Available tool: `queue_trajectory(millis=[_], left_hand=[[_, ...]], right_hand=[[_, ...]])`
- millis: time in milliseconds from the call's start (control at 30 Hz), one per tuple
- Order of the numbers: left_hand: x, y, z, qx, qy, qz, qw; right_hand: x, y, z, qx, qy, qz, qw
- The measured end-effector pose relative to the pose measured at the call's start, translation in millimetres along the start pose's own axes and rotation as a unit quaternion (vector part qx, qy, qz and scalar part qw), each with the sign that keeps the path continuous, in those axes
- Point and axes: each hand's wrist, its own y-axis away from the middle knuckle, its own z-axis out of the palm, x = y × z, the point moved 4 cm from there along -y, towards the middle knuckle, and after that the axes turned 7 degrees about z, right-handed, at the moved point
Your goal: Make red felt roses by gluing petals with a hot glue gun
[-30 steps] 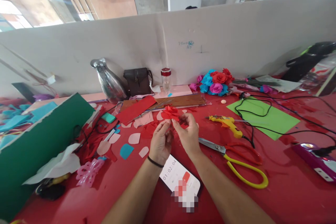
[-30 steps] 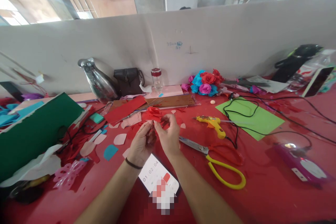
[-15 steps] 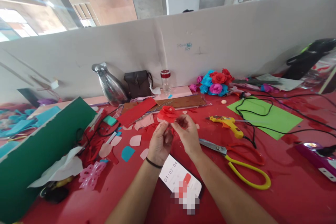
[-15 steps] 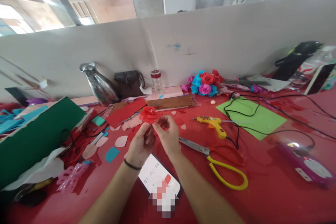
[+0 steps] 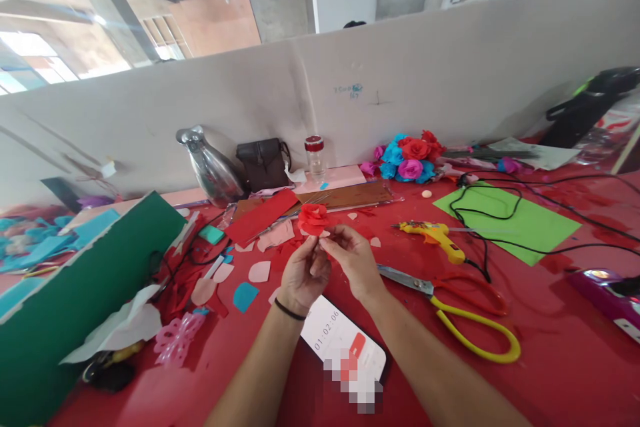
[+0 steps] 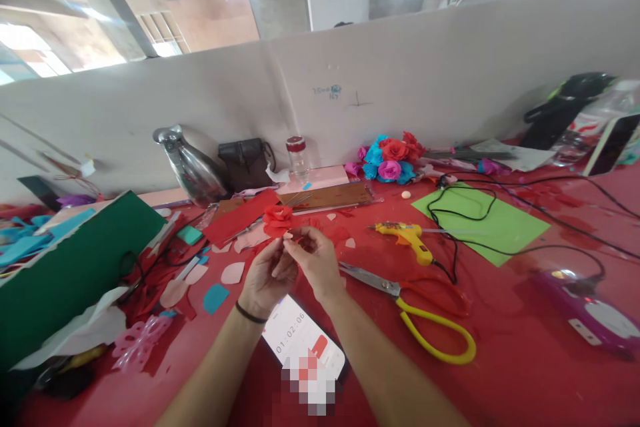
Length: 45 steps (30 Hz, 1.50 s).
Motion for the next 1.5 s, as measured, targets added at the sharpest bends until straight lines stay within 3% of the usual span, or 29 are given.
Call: queue_trajectory(millis=[400,700,1067,1300,1500], left_hand=[[0,-3,-3.8,0.02,-0.019,-0.013,1.0],[-1,-2,-2.6,0.039,-0.055,0.002,0.998],[-1,0,-1.7,0.115,-0.062,0.058,0.99],[1,-1,-5.2,0.129,-0.03,0.084,0.988],[-1,-3,-5.0,0.097,0.006,0.076,0.992]], right_hand=[[8,1,-3,0.056,0.107,0.01,0.993],[13,2,-3,0.067,0.127,0.027,0.989],[9,4,-6,0.12,0.254,-0.046,0.959],[5,9,1,0.074,0.275,-0.042,0.958],[4,12,5,0.055,0.229,-0.054,0.97]])
